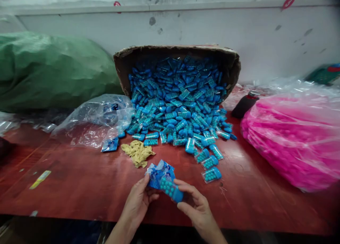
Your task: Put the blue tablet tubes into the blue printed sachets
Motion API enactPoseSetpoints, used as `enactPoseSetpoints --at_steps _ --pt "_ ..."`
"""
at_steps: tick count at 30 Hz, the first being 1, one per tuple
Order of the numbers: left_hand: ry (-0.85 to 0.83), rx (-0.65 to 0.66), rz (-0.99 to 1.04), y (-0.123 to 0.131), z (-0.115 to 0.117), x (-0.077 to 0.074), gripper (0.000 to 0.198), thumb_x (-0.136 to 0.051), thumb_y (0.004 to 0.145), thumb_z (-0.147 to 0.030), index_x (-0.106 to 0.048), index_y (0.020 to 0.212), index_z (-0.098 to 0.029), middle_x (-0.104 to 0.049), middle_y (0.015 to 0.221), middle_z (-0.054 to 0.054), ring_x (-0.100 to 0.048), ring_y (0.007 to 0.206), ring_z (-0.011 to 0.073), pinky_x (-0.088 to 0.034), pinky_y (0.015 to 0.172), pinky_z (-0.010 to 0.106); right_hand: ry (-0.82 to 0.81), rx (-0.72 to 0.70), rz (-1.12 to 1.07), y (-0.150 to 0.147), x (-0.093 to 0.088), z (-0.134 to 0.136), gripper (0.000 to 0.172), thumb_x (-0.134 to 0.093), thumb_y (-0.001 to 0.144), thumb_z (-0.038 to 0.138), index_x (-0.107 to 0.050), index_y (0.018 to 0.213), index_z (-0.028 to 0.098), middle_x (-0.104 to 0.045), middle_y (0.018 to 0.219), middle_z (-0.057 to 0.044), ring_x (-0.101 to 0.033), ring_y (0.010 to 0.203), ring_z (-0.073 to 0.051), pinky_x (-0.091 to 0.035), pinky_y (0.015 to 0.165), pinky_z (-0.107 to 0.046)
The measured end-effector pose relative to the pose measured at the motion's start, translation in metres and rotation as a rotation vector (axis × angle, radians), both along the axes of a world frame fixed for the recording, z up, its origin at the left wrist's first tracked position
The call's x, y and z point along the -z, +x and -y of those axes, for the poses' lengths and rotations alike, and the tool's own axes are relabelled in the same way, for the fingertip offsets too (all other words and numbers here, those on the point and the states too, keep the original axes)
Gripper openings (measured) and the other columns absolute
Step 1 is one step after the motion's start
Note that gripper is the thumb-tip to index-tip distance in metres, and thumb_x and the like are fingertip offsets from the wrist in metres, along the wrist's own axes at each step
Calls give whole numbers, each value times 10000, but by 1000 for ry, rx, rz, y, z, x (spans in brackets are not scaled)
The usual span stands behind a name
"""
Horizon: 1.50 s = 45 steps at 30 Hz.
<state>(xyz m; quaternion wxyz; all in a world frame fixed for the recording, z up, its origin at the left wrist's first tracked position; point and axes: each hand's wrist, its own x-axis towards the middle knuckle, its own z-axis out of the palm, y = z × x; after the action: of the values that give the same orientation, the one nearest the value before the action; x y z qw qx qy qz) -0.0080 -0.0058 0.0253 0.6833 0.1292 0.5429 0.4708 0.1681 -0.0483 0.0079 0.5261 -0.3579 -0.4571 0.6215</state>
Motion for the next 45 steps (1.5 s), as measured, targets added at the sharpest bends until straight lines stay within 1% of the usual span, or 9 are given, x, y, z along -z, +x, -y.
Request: enactPoseSetpoints --at_steps 6,20,24,27,32,35,39,42,45 --pt "145 55 -21 -4 -4 -5 225 -646 674 -354 -602 684 -133 -653 578 22 -586 498 130 -457 396 213 28 -33 59 6 -5 -3 300 -594 779 162 -591 1031 325 -544 1229 -11 -465 1158 -194 -370 966 -340" --pt "175 -14 -51 -7 -7 -8 232 -716 591 -334 -602 659 -145 -644 561 -9 -571 504 122 -471 476 221 33 -45 110 5 -12 -6 286 -595 775 207 -600 1050 285 -548 1226 -46 -450 1168 -243 -329 990 -436" --pt "209 -25 -75 -3 -6 -4 265 -742 546 -343 -610 640 -133 -647 557 -5 -579 517 129 -485 524 233 -100 -2 -142 -7 -4 -8 319 -673 707 247 -602 1017 272 -556 1211 -57 -608 923 -224 -490 810 -392" --pt "169 3 -39 5 -3 -2 278 -727 573 -343 -606 733 -150 -662 602 -7 -585 517 128 -495 511 246 -142 64 -241 -18 8 -8 337 -715 661 240 -604 977 274 -582 1175 -46 -637 807 -195 -529 705 -346" --pt "24 74 30 14 2 -1 281 -707 610 -326 -592 798 -152 -686 670 27 -619 551 151 -498 491 251 67 116 127 -22 15 -5 277 -620 752 196 -615 1020 266 -573 1196 -49 -494 1127 -230 -386 961 -385" --pt "-39 131 71 10 2 0 219 -688 643 -292 -607 777 -138 -686 671 39 -631 582 157 -513 538 270 211 35 300 -20 8 -5 309 -596 770 184 -615 1062 282 -573 1195 -48 -509 1109 -228 -377 974 -385" --pt "-29 231 159 1 3 1 152 -670 669 -242 -627 767 -134 -686 682 45 -636 607 160 -514 573 281 136 33 234 -19 1 -6 280 -594 775 193 -629 1035 292 -611 1104 -38 -541 1039 -221 -408 927 -375" --pt "-19 293 245 -2 4 0 191 -635 704 -222 -636 874 -136 -698 764 68 -652 701 182 -505 626 281 5 27 90 -20 3 -9 503 -692 674 185 -549 1142 305 -556 1155 -24 -521 1032 -214 -400 920 -362" --pt "-22 385 317 -1 5 -2 280 -643 689 -219 -625 954 -131 -701 790 94 -657 768 232 -491 644 297 -96 -83 -109 -20 7 -13 743 -760 584 193 -438 1235 346 -480 1255 -23 -483 1093 -223 -434 869 -352"
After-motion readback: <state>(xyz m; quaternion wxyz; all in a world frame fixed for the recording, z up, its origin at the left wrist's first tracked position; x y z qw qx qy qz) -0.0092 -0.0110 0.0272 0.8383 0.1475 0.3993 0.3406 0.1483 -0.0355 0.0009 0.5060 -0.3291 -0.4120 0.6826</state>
